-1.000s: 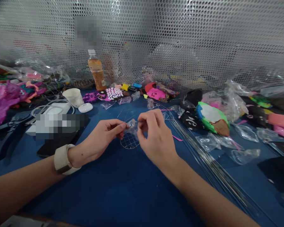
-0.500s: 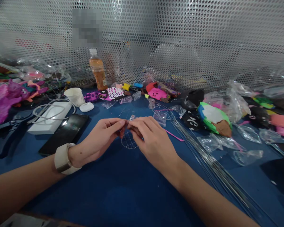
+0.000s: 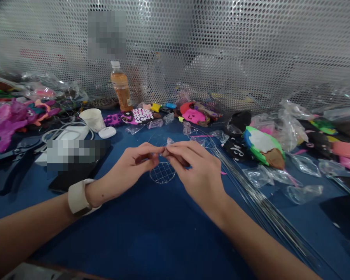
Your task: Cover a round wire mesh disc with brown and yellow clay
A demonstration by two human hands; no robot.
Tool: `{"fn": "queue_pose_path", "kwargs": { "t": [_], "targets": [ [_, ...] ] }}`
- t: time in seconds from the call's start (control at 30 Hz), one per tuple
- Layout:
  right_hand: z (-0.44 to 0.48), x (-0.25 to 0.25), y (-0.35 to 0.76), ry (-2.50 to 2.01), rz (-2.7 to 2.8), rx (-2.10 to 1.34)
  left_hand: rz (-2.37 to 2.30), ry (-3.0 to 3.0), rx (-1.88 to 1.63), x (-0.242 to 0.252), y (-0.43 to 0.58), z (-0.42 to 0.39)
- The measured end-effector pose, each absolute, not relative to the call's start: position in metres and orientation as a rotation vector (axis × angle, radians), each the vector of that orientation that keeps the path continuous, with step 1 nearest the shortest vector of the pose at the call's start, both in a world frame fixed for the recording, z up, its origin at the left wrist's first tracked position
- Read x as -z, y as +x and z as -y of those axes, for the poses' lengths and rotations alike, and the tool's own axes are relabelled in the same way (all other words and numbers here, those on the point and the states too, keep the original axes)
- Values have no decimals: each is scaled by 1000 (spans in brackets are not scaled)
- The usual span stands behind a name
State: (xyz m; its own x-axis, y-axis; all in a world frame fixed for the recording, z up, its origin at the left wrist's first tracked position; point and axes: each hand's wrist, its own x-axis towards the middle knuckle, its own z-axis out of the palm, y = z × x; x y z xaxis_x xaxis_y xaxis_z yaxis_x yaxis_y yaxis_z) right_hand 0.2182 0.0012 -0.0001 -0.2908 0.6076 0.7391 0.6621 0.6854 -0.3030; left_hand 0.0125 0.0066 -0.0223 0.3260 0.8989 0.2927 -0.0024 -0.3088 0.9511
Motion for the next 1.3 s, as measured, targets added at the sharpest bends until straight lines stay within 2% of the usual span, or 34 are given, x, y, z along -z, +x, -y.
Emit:
{"fn": "queue_pose_path", "kwargs": {
  "t": [0.2, 0.43, 0.6, 0.73, 0.9, 1.07, 1.17, 1.3],
  "targets": [
    [0, 2, 215, -1060, 1970, -134, -978, 1858, -1178, 20, 7, -8],
    [-5, 3, 219, -1123, 1850, -485, -930, 1532, -1242, 16, 7, -13],
    [-8, 2, 221, -1211, 1819, -608, -858, 1352, -1207, 13, 10, -10],
    [-11, 1, 221, -1219, 1700, -894, -916, 1353, -1222, 12, 11, -6],
    [-12, -1, 222, -1185, 1600, -954, -1001, 1404, -1343, 10, 13, -3],
    [-5, 4, 217, -1097, 1607, -1181, -1050, 1389, -1491, 11, 13, -7],
    [-2, 5, 213, -1083, 1596, -1166, -1042, 1431, -1444, 13, 11, -9],
    [-2, 4, 214, -1122, 1669, -895, -1062, 1555, -1285, 15, 12, -8]
  ]
}}
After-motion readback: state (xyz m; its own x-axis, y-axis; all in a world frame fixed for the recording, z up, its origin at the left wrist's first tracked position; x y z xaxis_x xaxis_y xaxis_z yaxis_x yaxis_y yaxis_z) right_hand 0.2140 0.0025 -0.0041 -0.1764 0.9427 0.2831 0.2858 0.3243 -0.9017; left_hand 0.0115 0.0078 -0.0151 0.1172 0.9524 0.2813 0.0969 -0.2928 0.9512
